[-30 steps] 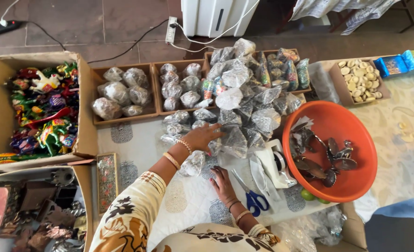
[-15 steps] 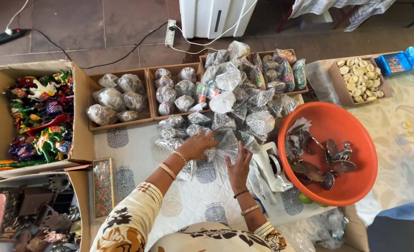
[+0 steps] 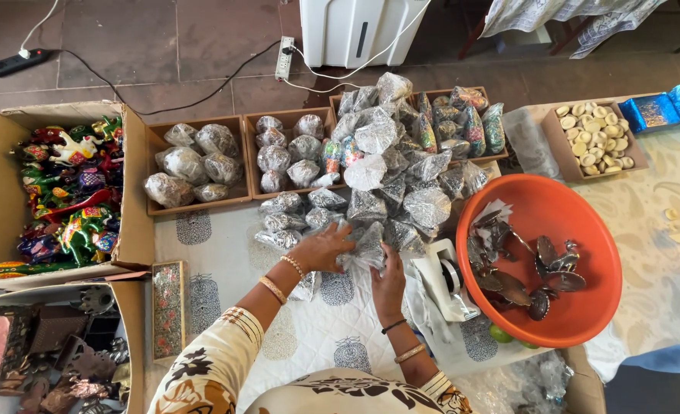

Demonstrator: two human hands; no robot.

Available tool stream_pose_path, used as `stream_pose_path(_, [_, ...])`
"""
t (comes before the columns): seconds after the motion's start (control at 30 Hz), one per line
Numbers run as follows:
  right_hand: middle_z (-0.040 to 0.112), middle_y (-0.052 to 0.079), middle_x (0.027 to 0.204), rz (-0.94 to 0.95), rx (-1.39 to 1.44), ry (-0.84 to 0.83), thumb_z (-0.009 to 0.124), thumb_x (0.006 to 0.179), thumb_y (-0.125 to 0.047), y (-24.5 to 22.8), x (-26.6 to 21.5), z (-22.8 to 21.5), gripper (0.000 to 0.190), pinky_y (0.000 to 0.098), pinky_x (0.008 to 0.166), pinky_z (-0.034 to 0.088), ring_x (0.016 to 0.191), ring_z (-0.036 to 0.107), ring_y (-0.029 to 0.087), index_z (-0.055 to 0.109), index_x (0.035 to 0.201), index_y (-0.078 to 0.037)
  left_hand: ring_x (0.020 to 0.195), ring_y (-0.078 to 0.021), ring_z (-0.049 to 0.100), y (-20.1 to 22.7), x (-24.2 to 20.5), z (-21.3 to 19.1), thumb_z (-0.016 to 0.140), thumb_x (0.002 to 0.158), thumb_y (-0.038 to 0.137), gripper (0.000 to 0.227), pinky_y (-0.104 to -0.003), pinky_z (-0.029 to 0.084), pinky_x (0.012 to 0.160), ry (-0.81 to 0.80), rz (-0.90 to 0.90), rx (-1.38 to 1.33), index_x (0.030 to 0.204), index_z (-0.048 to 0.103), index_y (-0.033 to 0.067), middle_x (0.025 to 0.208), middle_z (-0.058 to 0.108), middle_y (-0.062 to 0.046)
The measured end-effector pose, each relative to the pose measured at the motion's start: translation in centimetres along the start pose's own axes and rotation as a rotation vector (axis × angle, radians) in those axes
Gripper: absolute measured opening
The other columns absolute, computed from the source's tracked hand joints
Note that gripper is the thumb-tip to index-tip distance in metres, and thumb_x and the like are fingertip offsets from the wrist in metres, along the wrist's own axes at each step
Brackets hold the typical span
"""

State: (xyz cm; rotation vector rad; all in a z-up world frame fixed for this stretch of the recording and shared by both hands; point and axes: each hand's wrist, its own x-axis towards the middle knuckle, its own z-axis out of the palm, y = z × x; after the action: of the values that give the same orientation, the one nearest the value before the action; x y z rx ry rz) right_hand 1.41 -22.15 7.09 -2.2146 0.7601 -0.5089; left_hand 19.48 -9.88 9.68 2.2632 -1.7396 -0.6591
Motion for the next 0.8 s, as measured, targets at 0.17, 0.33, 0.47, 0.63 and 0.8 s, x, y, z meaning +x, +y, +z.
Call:
stream_pose_path(0.17, [0.062,0.013,0.13,-0.01,0.077,-0.006,0.072,0.086,0.001,0.0,-1.0,-2.0,0.062,0.0348,0.078,0.059,0.1,0.065,0.026,0.051,0.142,-0.012,0.138,-0.0441,0.039,1.0,-0.3,1.1,0.09,0.071,0.04,0.07,-0.047,0.044,0.112,0.091,0.093,-0.028,0.13,0.062,0.0131,0.153,0.038,-0.018])
stream_pose_path(0.33, [0.061,0.015,0.136,-0.193,0.018,0.066,0.07,0.084,0.005,0.7,-3.0,-4.5,0.061,0.0373,0.09,0.055,0.117,0.063,0.029,0.052,0.141,-0.008,0.126,-0.0398,0.05,3.3,-1.6,0.8,0.09,0.068,0.031,0.061,-0.045,0.052,0.102,0.132,0.146,-0.107,0.119,0.065,0.01,0.145,0.046,-0.017])
stream_pose_path(0.47, [0.063,0.013,0.134,-0.092,0.001,0.03,0.066,0.083,0.009,0.5,-3.8,-4.8,0.06,0.0375,0.089,0.052,0.113,0.063,0.029,0.054,0.14,-0.008,0.119,-0.038,0.051,2.4,-1.1,2.5,0.091,0.064,0.028,0.059,-0.045,0.054,0.098,0.175,0.255,-0.138,0.116,0.067,0.0108,0.141,0.048,-0.015])
stream_pose_path(0.63, [0.063,0.014,0.133,-0.143,0.0,0.069,0.064,0.084,0.009,1.4,-4.2,-4.4,0.058,0.038,0.091,0.051,0.117,0.062,0.031,0.054,0.139,-0.007,0.122,-0.037,0.05,1.0,-0.9,1.1,0.09,0.066,0.027,0.055,-0.044,0.055,0.099,0.147,0.262,-0.158,0.113,0.067,0.0115,0.141,0.048,-0.013])
stream_pose_path(0.8, [0.063,0.016,0.13,-0.086,0.058,0.07,0.063,0.085,0.008,2.5,-5.0,-5.1,0.054,0.0388,0.094,0.05,0.118,0.062,0.033,0.054,0.136,-0.005,0.126,-0.0373,0.048,1.1,-0.9,0.2,0.09,0.07,0.03,0.053,-0.044,0.054,0.1,0.089,0.227,-0.161,0.112,0.065,0.0096,0.142,0.046,-0.015])
